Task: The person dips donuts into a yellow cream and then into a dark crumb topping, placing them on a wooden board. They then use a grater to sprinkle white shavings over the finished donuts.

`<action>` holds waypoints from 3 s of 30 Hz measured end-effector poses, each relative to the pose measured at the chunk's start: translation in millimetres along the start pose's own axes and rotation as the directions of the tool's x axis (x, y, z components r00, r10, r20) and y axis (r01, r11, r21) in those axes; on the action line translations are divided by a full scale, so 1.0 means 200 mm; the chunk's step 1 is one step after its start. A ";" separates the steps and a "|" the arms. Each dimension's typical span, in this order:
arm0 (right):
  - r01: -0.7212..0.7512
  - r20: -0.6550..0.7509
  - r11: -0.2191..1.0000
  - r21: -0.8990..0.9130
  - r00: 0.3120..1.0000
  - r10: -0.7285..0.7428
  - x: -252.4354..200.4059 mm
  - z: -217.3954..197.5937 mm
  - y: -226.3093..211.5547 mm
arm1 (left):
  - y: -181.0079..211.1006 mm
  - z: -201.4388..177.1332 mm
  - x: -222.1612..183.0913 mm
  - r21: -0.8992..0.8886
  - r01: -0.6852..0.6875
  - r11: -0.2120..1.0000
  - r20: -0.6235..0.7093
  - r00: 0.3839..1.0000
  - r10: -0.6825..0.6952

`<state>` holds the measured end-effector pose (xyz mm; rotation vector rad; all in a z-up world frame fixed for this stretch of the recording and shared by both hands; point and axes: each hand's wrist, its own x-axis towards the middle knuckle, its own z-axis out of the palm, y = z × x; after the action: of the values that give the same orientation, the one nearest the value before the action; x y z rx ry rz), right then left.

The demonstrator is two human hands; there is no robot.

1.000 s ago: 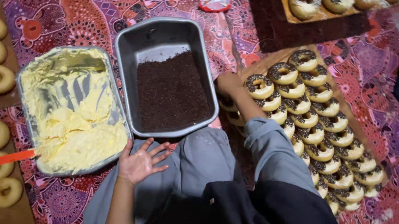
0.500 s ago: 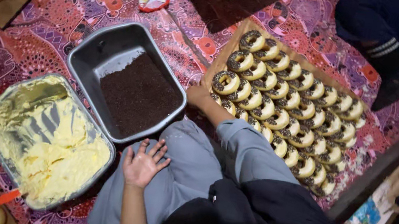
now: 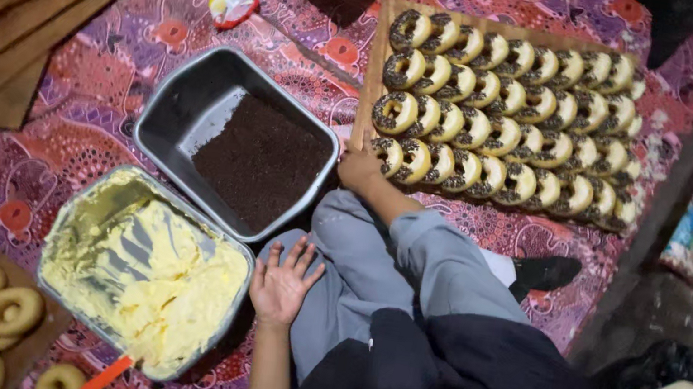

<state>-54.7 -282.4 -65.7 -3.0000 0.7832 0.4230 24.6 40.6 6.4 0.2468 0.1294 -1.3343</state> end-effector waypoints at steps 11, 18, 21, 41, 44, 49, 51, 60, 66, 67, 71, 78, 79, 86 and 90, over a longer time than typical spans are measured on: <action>0.001 -0.255 0.786 0.618 0.946 0.200 -1.24 -0.27 -0.32 | 0.07 -0.16 0.07 0.238 -0.022 0.971 -0.019 0.999 0.027; -0.047 -0.155 0.641 0.766 0.954 0.256 -1.98 -0.15 -0.06 | -0.08 -0.32 0.23 0.629 -0.151 0.762 -0.156 0.936 0.314; -0.190 -0.200 0.493 0.849 0.748 0.633 -2.36 -0.08 -0.02 | -0.22 -0.32 0.28 0.816 -0.219 0.536 -0.117 0.845 0.523; -0.665 0.075 -0.364 0.652 -0.421 0.904 -3.73 0.42 0.16 | -0.35 -0.24 0.22 0.670 0.015 -0.742 0.465 0.772 0.434; -0.728 -0.080 -0.361 0.583 -0.494 0.866 -3.81 0.43 0.17 | -0.35 -0.24 0.22 0.640 0.048 -0.767 0.463 0.772 0.435; 0.061 -0.117 0.162 0.985 -0.455 0.883 -3.59 0.19 0.21 | -0.39 -0.19 0.21 0.687 -0.056 -0.725 0.471 0.794 0.385; 0.484 0.024 0.096 0.870 -0.236 0.971 -3.39 -0.01 0.21 | -0.49 -0.11 0.24 0.883 -0.006 -0.469 0.265 0.832 0.488; 0.649 0.109 -0.655 0.387 0.673 0.731 -2.30 -0.50 0.17 | -1.33 0.69 -0.14 0.911 -0.232 0.342 0.277 0.957 -0.088; 0.369 0.036 -0.748 0.552 0.885 0.463 -2.03 -0.34 0.14 | -1.35 0.88 -0.18 0.927 -0.353 -0.126 0.352 0.935 -0.026; 0.326 0.051 -0.791 0.517 0.911 0.409 -1.98 -0.32 0.16 | -1.32 0.87 -0.17 0.954 -0.279 -0.108 0.280 0.960 -0.003; 0.216 0.132 -0.869 0.446 0.944 0.303 -1.92 -0.34 0.19 | -1.21 0.73 -0.20 0.960 -0.243 0.141 0.243 0.970 0.017; 0.286 0.080 -0.891 0.352 0.939 0.334 -1.89 -0.46 0.23 | -0.76 0.57 -0.14 0.714 -0.114 0.691 0.002 0.987 0.161; 0.299 0.076 -0.903 0.308 0.939 0.336 -1.88 -0.45 0.24 | -0.70 0.56 -0.11 0.695 -0.140 0.705 0.019 0.984 0.177; 0.356 0.068 -0.829 0.431 0.904 0.423 -1.84 -0.49 0.33 | -0.63 0.42 0.11 0.987 -0.083 0.135 0.012 0.887 0.462; 0.297 0.090 -0.756 0.584 0.901 0.424 -1.84 -0.51 0.37 | -0.62 0.15 0.30 0.759 0.027 -0.650 0.404 0.764 0.503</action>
<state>-373.0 -180.0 133.0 -0.5773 0.6455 -0.8033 -83.2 -50.0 9.0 2.0956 -1.0668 -0.0885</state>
